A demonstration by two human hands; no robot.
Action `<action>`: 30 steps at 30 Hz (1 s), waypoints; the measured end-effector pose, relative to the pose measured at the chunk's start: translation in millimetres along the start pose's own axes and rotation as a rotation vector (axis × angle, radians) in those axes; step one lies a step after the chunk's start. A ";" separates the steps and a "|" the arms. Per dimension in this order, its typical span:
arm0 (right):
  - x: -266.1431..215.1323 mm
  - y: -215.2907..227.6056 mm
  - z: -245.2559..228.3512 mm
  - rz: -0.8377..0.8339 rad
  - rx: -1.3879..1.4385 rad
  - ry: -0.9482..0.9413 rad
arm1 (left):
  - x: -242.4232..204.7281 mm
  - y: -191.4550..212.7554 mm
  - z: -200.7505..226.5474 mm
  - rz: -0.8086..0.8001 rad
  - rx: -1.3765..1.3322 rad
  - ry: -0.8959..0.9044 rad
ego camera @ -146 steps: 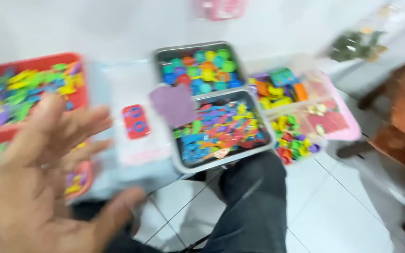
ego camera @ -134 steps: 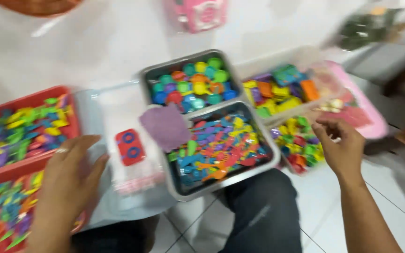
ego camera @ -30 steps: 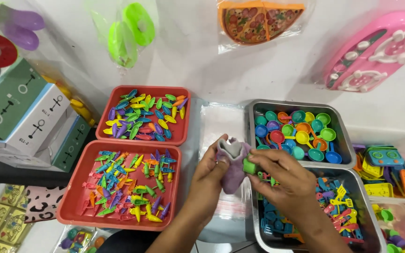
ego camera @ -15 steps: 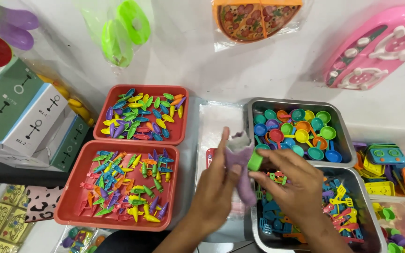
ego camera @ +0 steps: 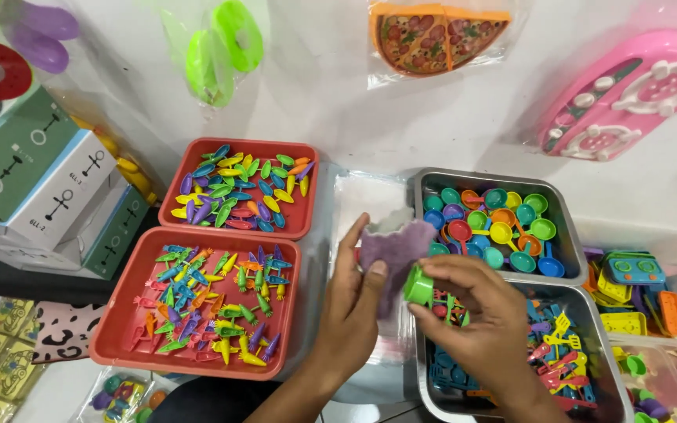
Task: The person sorts various colorful plastic toy items, such as utensils and alphabets, from trays and places specific items into small plastic bags by hand.
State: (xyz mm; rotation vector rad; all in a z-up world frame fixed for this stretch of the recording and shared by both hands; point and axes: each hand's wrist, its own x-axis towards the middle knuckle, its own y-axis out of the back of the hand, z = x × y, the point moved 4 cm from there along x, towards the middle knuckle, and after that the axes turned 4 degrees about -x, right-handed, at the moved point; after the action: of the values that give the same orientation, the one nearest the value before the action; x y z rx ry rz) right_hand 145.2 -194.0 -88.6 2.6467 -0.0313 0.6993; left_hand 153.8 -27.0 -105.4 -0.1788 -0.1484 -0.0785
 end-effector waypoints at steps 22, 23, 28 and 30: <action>10.4 -0.9 3.0 -0.138 -0.214 -0.029 | -3.0 -10.8 -64.3 -0.066 -0.882 0.495; 9.3 -0.7 5.7 -0.136 -0.213 -0.028 | -3.0 -11.5 -63.0 -0.067 -0.880 0.494; 6.9 -1.7 10.7 -0.121 -0.165 -0.004 | -6.7 -8.9 -76.1 0.096 -0.960 0.584; 7.9 -1.4 11.5 -0.130 -0.159 0.010 | -7.3 -8.4 -72.2 0.100 -0.956 0.604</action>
State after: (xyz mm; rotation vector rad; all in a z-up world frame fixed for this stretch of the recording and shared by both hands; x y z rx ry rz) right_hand 157.6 -196.5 -94.5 2.4687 0.0833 0.6392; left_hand 156.0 -48.0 -175.3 -1.1007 0.5180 -0.0961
